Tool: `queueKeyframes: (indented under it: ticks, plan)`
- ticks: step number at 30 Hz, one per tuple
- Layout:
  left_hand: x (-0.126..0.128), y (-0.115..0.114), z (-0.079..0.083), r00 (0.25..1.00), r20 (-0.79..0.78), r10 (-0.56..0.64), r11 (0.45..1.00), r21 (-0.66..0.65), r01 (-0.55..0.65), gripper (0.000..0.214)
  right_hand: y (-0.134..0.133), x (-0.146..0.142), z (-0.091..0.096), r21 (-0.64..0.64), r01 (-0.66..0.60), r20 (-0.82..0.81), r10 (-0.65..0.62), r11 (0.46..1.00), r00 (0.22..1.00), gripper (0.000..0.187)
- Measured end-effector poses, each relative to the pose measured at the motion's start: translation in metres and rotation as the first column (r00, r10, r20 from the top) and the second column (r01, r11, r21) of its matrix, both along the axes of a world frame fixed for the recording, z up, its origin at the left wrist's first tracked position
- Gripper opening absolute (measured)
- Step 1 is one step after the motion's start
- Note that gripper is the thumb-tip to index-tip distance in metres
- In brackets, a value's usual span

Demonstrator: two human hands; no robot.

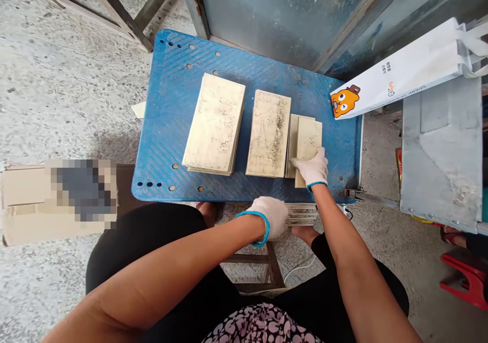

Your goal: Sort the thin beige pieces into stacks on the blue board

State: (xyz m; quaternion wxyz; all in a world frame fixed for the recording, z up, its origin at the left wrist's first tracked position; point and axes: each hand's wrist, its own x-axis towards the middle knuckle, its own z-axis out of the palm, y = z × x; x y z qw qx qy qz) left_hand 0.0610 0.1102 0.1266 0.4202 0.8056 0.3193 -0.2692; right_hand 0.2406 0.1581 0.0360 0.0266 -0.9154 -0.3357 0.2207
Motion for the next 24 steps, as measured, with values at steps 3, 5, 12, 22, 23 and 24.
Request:
queueKeyframes:
  ticks: [3, 5, 12, 22, 23, 24]
  plan:
    - [-0.004, -0.005, -0.003, 0.996, 0.009, -0.091, 0.996, -0.002, 0.091, 0.032, 0.008, -0.003, -0.012, -0.010, -0.012, 0.029, 0.013, 1.000, 1.000, 0.118]
    - [-0.006, -0.005, -0.004, 0.995, 0.017, -0.103, 0.995, 0.007, 0.103, 0.032, 0.011, -0.004, -0.018, 0.001, -0.018, 0.045, 0.018, 1.000, 0.999, 0.121]
    - [-0.005, -0.003, -0.002, 0.997, 0.013, -0.075, 0.995, 0.067, 0.074, 0.033, 0.018, -0.004, -0.035, 0.016, -0.065, 0.089, 0.064, 0.998, 0.994, 0.127]
    - [-0.002, -0.005, -0.006, 0.995, 0.005, -0.102, 0.993, 0.055, 0.102, 0.033, 0.001, 0.002, -0.029, 0.270, -0.101, 0.086, 0.081, 0.958, 0.993, 0.106]
    - [-0.002, -0.005, -0.006, 0.995, 0.007, -0.100, 0.994, 0.052, 0.100, 0.032, -0.001, 0.005, -0.026, 0.320, -0.114, 0.074, 0.095, 0.940, 0.993, 0.103]
    - [-0.001, -0.005, -0.006, 0.995, 0.009, -0.098, 0.994, 0.049, 0.098, 0.032, -0.004, 0.008, -0.022, 0.361, -0.123, 0.055, 0.111, 0.924, 0.992, 0.100]
